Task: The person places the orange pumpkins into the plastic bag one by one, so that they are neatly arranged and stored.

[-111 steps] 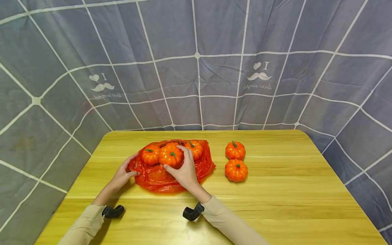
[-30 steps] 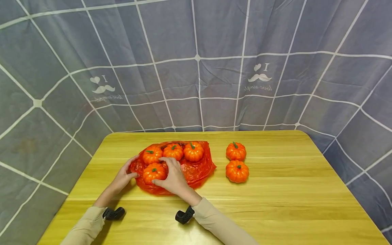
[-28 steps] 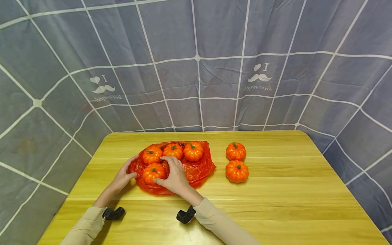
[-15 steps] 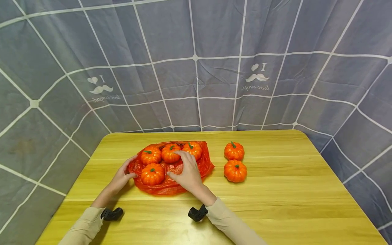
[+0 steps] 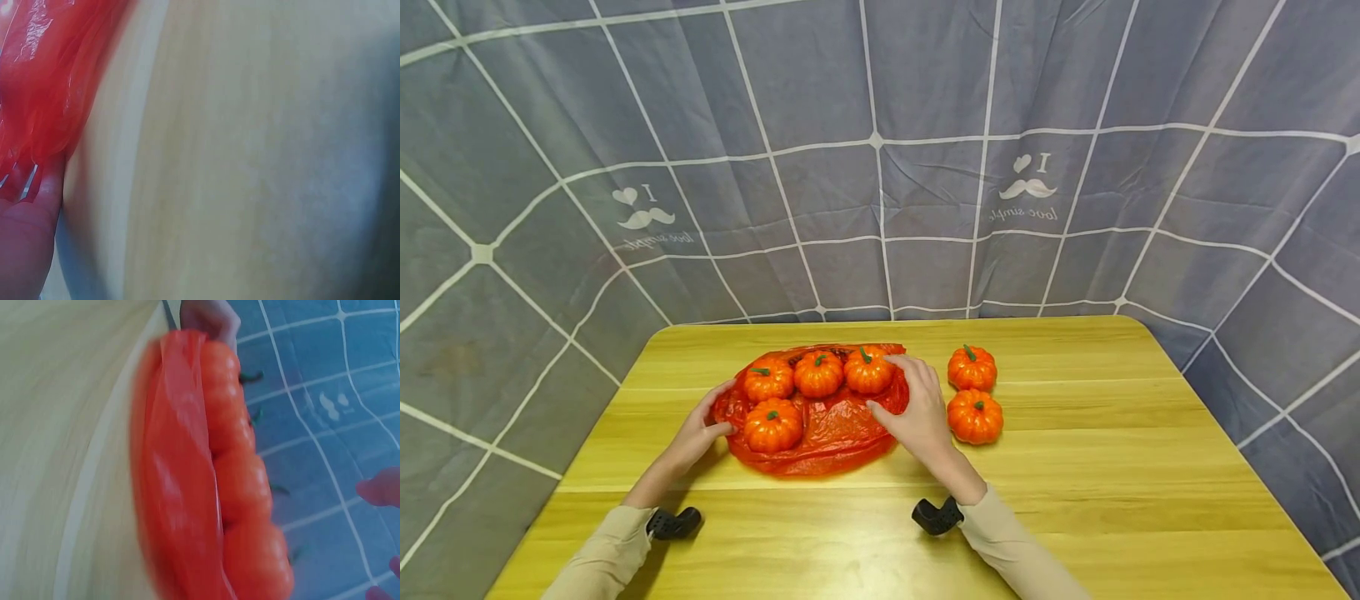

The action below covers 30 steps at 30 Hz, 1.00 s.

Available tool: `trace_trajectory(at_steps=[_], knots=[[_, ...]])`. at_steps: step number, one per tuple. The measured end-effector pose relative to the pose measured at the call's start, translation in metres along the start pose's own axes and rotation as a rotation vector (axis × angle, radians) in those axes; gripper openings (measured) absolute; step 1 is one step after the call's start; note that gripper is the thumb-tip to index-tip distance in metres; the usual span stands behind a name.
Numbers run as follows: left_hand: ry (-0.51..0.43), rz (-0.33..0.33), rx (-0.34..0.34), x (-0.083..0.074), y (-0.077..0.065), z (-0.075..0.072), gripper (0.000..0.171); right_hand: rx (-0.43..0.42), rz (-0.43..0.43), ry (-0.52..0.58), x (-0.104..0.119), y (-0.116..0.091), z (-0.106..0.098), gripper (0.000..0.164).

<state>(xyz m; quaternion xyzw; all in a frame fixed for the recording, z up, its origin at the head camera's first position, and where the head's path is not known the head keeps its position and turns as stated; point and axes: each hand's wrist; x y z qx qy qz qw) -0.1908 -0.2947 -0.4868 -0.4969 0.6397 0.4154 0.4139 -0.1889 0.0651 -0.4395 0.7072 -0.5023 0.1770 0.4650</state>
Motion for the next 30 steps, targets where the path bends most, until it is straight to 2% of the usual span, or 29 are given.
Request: trace_trajectory(at_steps=[7,12,15,18,24,30], knots=[[0.007,-0.002,-0.004,0.000,0.000,0.000,0.077,-0.092,-0.023,-0.021,-0.025,-0.001,-0.037,0.066],[0.016,0.000,-0.002,0.000,0.001,0.000,0.076,-0.147,0.004,-0.020,-0.041,-0.002,-0.059,0.067],[0.016,0.006,-0.006,0.001,0.001,0.001,0.076,-0.153,0.043,0.002,-0.050,-0.005,-0.069,0.067],[0.007,0.016,-0.011,0.002,0.001,0.001,0.076,-0.128,0.123,0.032,-0.059,-0.008,-0.078,0.068],[-0.009,0.012,-0.015,0.003,0.002,0.002,0.077,-0.030,0.340,0.118,-0.075,-0.018,-0.093,0.071],[-0.018,-0.006,-0.022,0.002,0.002,0.001,0.077,0.084,0.465,0.155,-0.084,-0.022,-0.099,0.078]])
Point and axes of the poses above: each hand's wrist, its own y-axis towards the middle knuckle, its own z-axis out of the palm, x = y × z, and after that the axes turned 5 degrees about z, right-handed
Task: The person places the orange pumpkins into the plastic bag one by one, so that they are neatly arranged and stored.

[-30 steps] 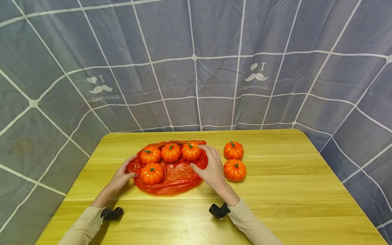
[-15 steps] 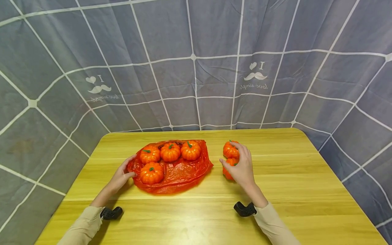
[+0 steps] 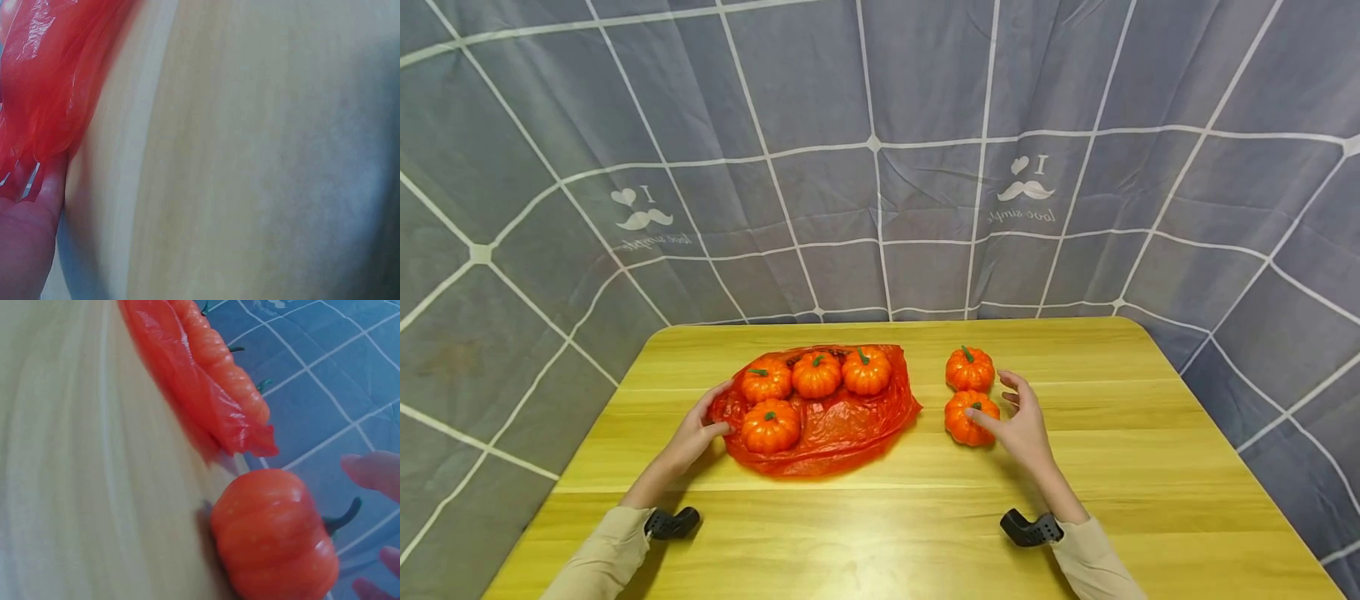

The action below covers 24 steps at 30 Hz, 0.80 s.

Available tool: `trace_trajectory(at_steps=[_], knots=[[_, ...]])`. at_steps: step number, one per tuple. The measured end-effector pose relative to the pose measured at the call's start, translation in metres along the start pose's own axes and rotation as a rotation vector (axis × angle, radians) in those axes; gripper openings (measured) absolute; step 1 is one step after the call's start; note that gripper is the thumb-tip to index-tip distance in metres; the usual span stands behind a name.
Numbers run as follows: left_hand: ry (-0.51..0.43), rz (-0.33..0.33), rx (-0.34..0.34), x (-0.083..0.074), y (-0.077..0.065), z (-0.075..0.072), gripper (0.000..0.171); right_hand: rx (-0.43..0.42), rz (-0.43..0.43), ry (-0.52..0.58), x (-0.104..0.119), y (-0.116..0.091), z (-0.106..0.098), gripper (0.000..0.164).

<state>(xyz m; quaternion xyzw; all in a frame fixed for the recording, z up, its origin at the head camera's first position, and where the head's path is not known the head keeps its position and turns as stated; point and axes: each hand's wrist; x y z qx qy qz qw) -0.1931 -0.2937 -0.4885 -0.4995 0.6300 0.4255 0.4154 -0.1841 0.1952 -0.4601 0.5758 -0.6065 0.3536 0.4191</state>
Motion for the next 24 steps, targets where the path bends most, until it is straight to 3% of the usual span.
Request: trace_trajectory(at_steps=[6,24], knots=[[0.012,0.001,-0.006,0.000,-0.001,-0.002,0.076,0.105,0.077,-0.011,-0.007,0.000,0.002,0.086],[0.010,0.002,0.007,0.000,-0.001,-0.002,0.076,0.188,0.035,-0.152,-0.013,-0.001,0.004,0.084]])
Point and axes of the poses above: each hand's wrist, its own y-axis towards the middle knuckle, its own z-axis out of the palm, x = y × z, and after that the axes turned 5 degrees about z, right-handed
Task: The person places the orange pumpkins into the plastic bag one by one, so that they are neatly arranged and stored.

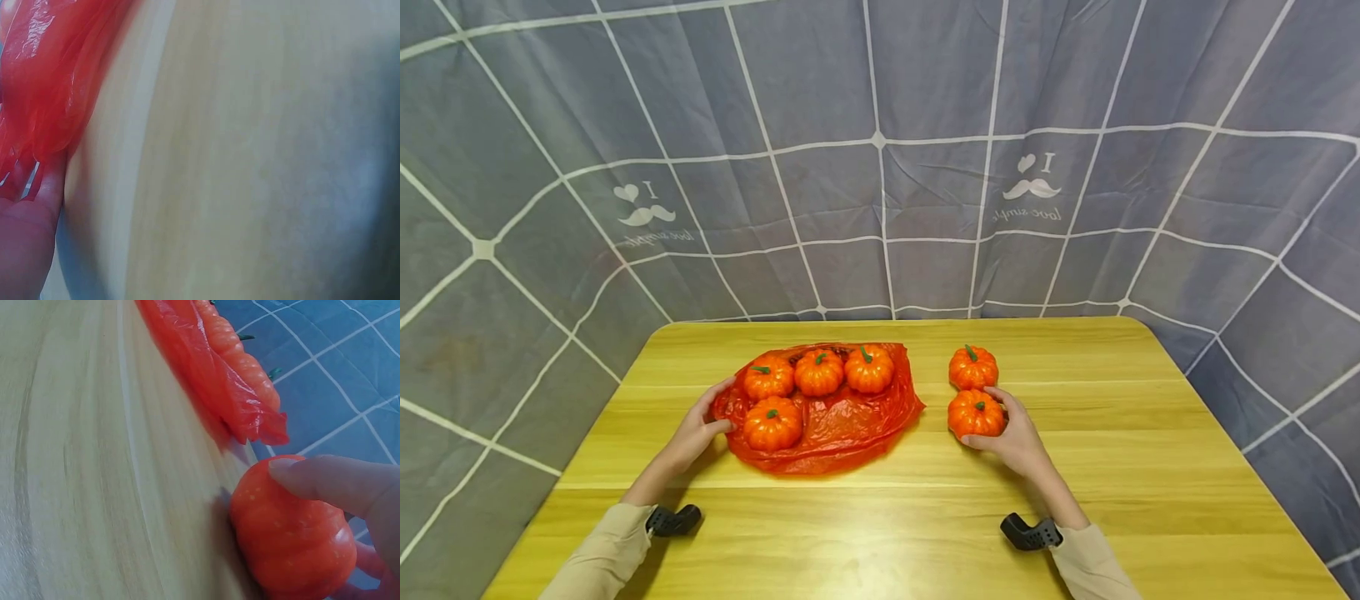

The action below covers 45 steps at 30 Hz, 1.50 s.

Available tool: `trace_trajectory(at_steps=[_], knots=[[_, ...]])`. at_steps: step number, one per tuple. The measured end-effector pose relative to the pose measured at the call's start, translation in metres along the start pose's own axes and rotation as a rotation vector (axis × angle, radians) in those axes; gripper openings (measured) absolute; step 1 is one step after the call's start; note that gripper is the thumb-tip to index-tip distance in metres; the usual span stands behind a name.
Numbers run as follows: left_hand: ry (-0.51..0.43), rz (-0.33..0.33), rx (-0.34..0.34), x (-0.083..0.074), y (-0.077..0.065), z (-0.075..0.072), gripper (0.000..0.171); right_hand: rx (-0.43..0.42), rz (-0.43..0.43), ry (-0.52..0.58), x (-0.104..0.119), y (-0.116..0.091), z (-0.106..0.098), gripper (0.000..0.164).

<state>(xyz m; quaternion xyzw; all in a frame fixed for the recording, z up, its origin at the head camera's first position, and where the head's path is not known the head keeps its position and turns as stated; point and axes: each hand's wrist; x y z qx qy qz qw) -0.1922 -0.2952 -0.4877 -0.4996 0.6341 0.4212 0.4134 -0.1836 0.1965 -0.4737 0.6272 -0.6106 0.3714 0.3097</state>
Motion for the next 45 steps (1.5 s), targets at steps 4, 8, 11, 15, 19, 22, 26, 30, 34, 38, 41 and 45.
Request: trace_trajectory(at_steps=[4,8,11,15,19,22,26,30,34,38,41,45], knots=[[0.008,0.002,0.008,-0.001,0.000,0.000,0.076,-0.008,-0.003,-0.007,0.000,0.000,0.000,0.084],[0.006,0.004,0.009,-0.002,0.001,-0.001,0.076,-0.018,0.012,-0.026,0.002,0.000,0.000,0.084],[0.009,0.001,0.007,-0.002,0.000,-0.002,0.076,-0.023,0.028,-0.039,0.005,-0.001,0.000,0.084],[0.019,-0.006,0.008,-0.003,0.000,-0.002,0.076,-0.057,0.031,-0.043,0.012,-0.002,0.000,0.084],[0.015,-0.014,0.009,-0.003,0.000,-0.001,0.076,-0.115,-0.004,-0.039,0.023,-0.001,0.005,0.082],[0.008,-0.016,0.012,-0.003,0.000,0.000,0.077,-0.155,-0.044,-0.008,0.034,0.000,0.014,0.080],[0.009,-0.017,0.011,-0.003,0.000,0.001,0.077,-0.166,-0.083,0.039,0.049,0.004,0.033,0.080],[0.018,-0.016,0.009,-0.003,0.000,0.001,0.076,-0.133,-0.119,0.084,0.063,0.008,0.055,0.080],[0.028,-0.010,0.012,-0.003,0.001,0.001,0.077,-0.080,-0.142,0.134,0.077,0.010,0.077,0.078],[0.031,-0.014,0.010,-0.003,0.001,0.001,0.077,-0.043,-0.137,0.140,0.088,0.012,0.097,0.078],[0.026,-0.016,0.007,-0.002,0.001,0.001,0.077,-0.032,-0.149,0.122,0.095,0.014,0.111,0.079],[0.022,-0.015,0.002,-0.002,0.000,0.000,0.077,-0.015,-0.177,0.090,0.102,0.015,0.128,0.079]])
Point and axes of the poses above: each hand's wrist, its own y-axis towards the middle knuckle, its own z-axis out of the palm, x = y × z, and after that the axes turned 5 degrees about z, right-handed
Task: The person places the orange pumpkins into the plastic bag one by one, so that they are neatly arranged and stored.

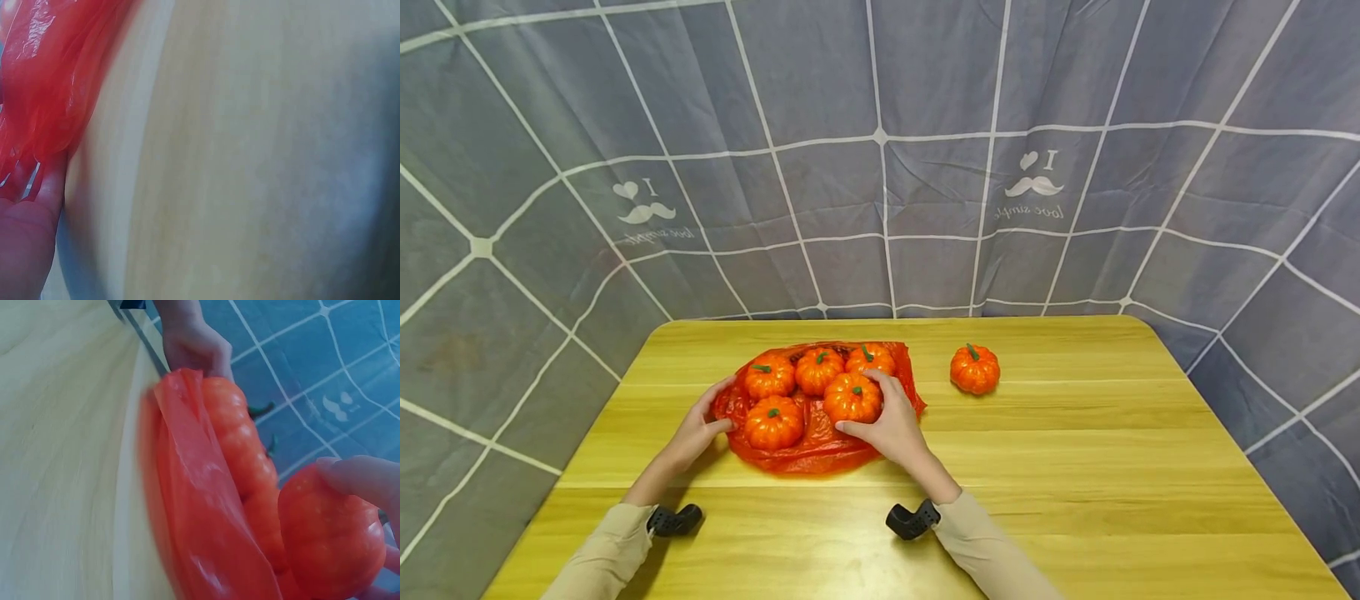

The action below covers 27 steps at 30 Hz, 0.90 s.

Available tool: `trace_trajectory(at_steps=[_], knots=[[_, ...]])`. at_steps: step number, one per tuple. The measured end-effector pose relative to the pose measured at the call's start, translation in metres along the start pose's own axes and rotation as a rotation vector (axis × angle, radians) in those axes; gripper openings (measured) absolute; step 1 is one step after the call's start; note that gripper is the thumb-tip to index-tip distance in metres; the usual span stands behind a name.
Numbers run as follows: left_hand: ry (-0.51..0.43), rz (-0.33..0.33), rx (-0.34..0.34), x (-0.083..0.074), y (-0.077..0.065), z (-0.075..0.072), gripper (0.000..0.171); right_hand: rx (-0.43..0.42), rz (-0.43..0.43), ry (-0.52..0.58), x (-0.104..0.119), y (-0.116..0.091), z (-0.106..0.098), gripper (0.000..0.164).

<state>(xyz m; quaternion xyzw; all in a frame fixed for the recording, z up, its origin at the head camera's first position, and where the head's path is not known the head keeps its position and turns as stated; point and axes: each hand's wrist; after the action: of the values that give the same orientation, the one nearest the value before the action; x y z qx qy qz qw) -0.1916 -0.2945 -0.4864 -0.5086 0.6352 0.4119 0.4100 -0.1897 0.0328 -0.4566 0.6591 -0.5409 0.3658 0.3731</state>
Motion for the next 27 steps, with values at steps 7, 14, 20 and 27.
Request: trace_trajectory(at_steps=[7,14,20,27], knots=[[-0.011,0.006,0.010,0.002,-0.002,0.000,0.076,0.026,-0.022,-0.058,0.004,0.001,0.019,0.079],[0.016,0.006,0.006,0.007,-0.003,0.000,0.075,0.053,-0.042,-0.087,0.003,0.000,0.030,0.078],[0.002,0.004,0.003,0.005,-0.001,0.000,0.076,0.055,-0.062,-0.100,-0.001,0.001,0.033,0.078],[0.011,0.023,0.011,0.002,-0.002,-0.001,0.076,0.086,-0.061,-0.120,-0.002,0.001,0.035,0.078]])
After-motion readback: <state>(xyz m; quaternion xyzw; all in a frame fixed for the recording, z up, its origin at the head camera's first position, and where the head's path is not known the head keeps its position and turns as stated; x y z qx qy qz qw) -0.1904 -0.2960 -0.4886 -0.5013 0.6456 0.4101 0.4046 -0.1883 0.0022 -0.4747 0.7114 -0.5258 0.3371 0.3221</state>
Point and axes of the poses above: each hand's wrist, its own y-axis towards the middle knuckle, its own z-axis out of the palm, x = y × z, and after that the axes turned 5 degrees about z, right-handed
